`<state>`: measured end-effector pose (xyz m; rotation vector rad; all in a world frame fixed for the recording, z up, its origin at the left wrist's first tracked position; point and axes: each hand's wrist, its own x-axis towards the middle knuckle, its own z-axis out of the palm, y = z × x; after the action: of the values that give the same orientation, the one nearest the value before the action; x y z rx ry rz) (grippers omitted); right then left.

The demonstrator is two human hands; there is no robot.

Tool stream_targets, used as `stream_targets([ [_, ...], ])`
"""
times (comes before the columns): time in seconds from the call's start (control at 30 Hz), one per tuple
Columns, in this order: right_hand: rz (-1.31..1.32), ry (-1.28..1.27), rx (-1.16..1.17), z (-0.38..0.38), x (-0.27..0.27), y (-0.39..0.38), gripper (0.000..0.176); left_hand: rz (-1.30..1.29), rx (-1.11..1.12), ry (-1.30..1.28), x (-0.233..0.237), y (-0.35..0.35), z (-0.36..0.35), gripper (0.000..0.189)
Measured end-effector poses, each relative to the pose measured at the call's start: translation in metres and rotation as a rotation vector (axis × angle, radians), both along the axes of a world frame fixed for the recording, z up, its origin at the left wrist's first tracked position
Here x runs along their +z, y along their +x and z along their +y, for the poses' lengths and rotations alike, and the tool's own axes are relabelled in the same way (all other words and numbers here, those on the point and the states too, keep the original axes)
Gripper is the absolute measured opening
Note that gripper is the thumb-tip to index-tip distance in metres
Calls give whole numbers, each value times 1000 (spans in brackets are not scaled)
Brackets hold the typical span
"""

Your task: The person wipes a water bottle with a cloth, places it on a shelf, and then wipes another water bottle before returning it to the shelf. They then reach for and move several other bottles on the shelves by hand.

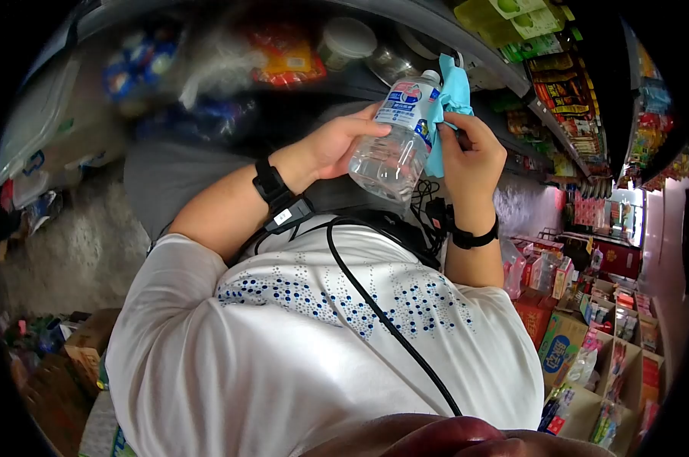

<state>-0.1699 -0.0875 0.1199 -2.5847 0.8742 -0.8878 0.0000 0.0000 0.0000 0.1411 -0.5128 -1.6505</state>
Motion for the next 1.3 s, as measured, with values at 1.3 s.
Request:
stream_targets([
  [1.3,235,-237,357,18,-22,17,15,133,144,630,-7,-26,-4,44],
])
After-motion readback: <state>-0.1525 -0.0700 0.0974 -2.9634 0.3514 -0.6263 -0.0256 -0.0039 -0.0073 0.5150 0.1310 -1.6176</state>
